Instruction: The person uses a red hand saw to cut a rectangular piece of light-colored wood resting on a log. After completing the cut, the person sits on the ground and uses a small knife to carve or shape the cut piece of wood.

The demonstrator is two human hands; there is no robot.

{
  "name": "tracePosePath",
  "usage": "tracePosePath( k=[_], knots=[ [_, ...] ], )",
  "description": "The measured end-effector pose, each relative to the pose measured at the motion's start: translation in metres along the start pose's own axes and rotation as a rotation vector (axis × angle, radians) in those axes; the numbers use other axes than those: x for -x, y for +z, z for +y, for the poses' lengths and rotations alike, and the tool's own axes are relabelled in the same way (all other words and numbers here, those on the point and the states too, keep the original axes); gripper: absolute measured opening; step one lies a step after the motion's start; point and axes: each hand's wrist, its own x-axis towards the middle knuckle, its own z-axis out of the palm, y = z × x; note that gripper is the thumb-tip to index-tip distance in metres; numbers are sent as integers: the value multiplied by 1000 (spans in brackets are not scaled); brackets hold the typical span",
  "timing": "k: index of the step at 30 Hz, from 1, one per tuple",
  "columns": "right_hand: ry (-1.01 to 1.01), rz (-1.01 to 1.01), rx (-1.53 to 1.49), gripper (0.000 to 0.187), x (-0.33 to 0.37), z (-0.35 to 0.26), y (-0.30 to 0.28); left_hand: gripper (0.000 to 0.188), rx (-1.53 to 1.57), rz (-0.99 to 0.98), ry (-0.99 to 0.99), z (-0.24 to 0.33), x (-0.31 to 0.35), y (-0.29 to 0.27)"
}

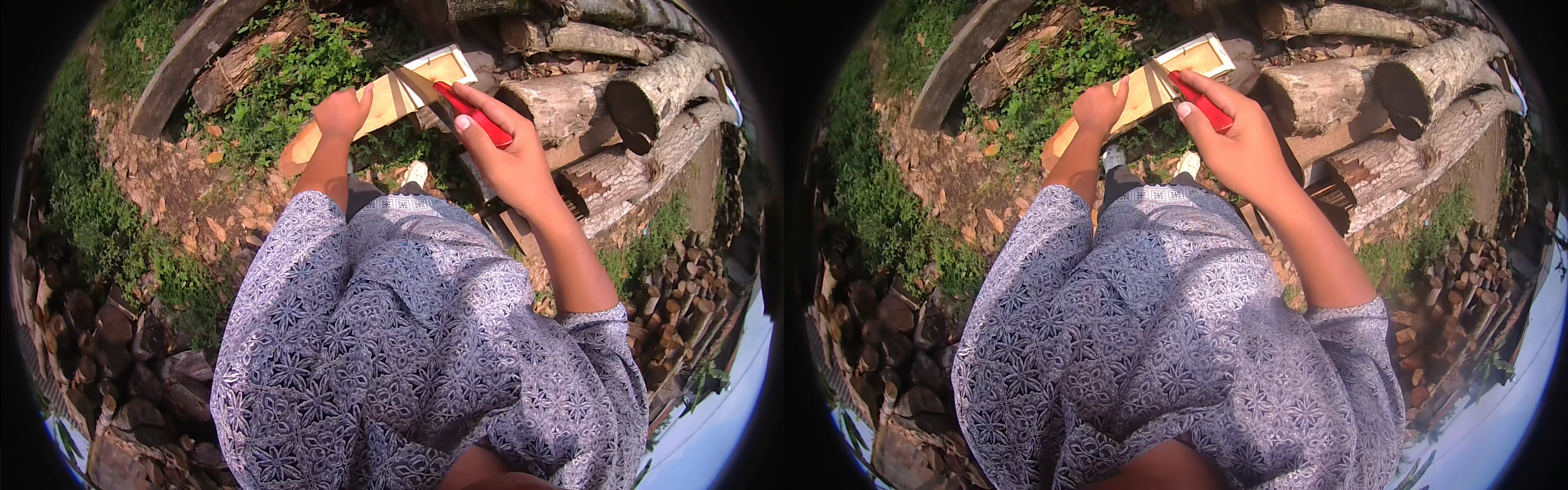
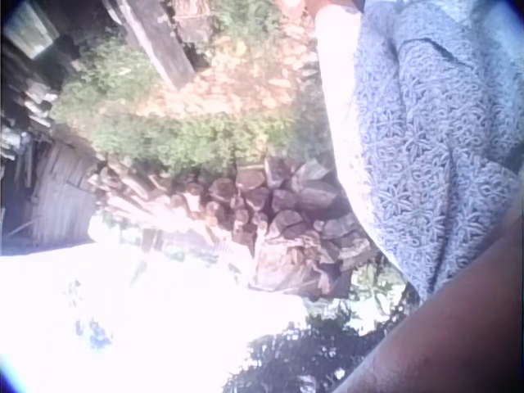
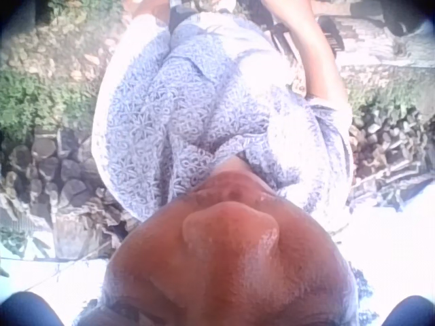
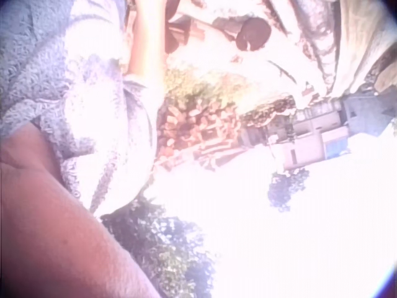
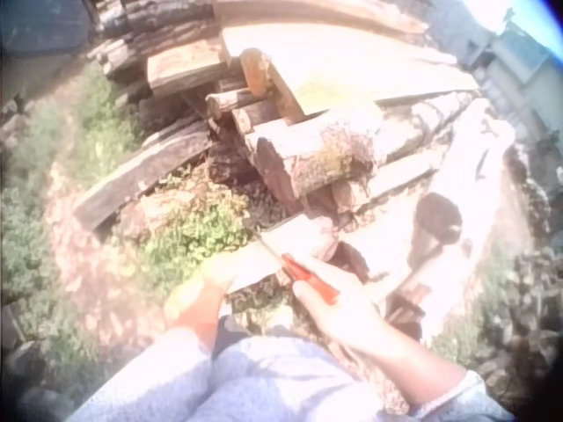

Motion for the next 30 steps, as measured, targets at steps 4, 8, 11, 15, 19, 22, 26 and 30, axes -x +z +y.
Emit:
tracePosePath(
  k=[4,8,11,15,19,22,26,30],
  knots=[
    [84,26,26,53,5,8,-4,70,-34,-81,-61,0,10,-10],
    [3,27,154,55,28,12,8,71,-14,-183,-98,-2,9,-18],
    [-94,55,107,50,30,20,18,71,-38,-165,-57,-5,7,-21],
    [-18,16,40,46,18,-10,45,69,-57,-176,-10,-29,7,-30],
    [-70,-50,108,46,17,-12,58,70,-75,-167,-14,-29,7,-28],
    [-85,20,128,46,20,-4,52,72,-82,-224,-53,-22,4,-29],
    [-36,181,65,45,26,38,20,72,-90,-166,-33,-30,2,-19],
    [-1,133,10,47,57,103,15,75,29,-307,-157,-21,3,-27]
  ],
)
